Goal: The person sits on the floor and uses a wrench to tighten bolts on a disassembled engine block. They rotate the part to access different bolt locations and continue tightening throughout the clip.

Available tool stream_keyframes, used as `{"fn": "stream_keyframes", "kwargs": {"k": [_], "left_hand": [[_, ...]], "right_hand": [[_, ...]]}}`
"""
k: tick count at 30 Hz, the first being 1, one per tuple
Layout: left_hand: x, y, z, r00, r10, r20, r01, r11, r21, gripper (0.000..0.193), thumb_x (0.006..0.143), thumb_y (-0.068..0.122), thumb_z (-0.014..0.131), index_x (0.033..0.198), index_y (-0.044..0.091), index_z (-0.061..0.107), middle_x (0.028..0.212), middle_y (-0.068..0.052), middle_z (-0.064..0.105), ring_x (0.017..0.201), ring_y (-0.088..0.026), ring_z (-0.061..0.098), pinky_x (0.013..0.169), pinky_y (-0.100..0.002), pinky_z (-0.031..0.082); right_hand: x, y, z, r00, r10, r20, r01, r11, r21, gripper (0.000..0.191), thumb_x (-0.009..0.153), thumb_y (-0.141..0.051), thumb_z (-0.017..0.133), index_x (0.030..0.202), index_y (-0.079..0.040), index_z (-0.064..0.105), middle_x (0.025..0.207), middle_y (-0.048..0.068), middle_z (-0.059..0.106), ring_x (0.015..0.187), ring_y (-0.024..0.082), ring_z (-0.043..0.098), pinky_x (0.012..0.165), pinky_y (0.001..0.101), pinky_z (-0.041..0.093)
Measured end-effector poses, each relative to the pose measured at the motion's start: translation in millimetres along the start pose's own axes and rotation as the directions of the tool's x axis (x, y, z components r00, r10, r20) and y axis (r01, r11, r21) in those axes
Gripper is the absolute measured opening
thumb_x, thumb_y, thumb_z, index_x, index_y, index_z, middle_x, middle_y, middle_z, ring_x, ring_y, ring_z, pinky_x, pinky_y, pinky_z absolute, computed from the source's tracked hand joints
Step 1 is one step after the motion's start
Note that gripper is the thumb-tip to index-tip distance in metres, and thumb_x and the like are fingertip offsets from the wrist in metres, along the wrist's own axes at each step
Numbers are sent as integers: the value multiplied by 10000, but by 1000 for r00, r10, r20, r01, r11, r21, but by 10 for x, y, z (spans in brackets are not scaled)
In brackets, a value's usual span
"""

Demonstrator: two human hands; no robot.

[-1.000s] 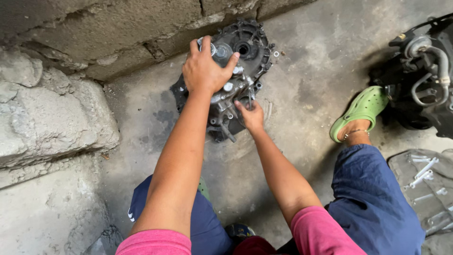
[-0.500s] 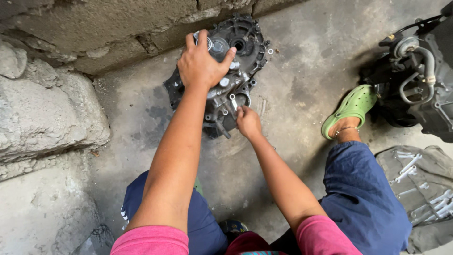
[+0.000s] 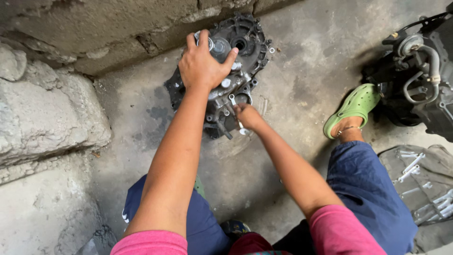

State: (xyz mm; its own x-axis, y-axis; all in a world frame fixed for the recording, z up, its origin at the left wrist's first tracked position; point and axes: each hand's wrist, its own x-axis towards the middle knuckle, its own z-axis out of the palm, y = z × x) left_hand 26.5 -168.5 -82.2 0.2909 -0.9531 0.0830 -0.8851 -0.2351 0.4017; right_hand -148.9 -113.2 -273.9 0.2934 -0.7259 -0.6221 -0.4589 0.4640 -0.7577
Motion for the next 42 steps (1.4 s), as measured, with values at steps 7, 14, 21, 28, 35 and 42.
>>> {"fn": "stream_keyframes", "kwargs": {"k": [7,14,21,28,35,42], "left_hand": [[-48,18,26,1000,-19,-5,19,1000,-2,841,785,736,729,1346,142,532,1355,-212,535,1049,-448,661,857,-534,534],[-66,35,28,999,-7,-42,7,1000,15,850,761,737,738,1336,141,547,1357,-225,525,1030,-467,650,831,-545,526],[-127,42,12,999,9,-47,-9,1000,7,871,768,738,746,1355,134,527,1358,-248,516,1038,-462,652,846,-531,532],[-103,21,55,999,4,-35,-3,1000,9,857,784,732,737,1356,131,521,1343,-227,534,1049,-449,659,864,-530,532],[-86,17,101,999,6,-46,-6,1000,17,868,752,751,742,1330,139,529,1357,-242,510,1019,-463,654,814,-544,530],[-119,-8,139,999,10,-46,-10,1000,-5,848,784,748,731,1347,147,527,1341,-211,539,1058,-446,660,863,-539,535]], "right_hand": [[212,-579,-814,792,-555,255,341,55,-939,456,866,-581,641,887,-154,801,932,23,743,1094,266,595,939,498,403],[-210,-330,-894,752,-660,-11,370,434,-821,372,936,-493,663,907,-136,763,836,90,724,878,316,659,861,463,485],[-399,184,-107,944,-213,-253,96,908,-408,352,1015,-372,527,939,-102,739,774,117,755,759,307,731,710,449,546],[-339,52,39,1000,-28,-11,29,996,79,422,1085,-317,491,914,15,688,705,127,743,558,223,709,540,356,559],[2,36,-176,981,-138,133,170,948,-268,315,1002,-307,522,1051,-79,733,929,156,757,792,284,735,715,411,575],[-5,-385,-737,951,-308,-20,151,519,-841,404,880,-533,673,1036,-177,783,977,96,747,1025,318,649,900,565,433]]}}
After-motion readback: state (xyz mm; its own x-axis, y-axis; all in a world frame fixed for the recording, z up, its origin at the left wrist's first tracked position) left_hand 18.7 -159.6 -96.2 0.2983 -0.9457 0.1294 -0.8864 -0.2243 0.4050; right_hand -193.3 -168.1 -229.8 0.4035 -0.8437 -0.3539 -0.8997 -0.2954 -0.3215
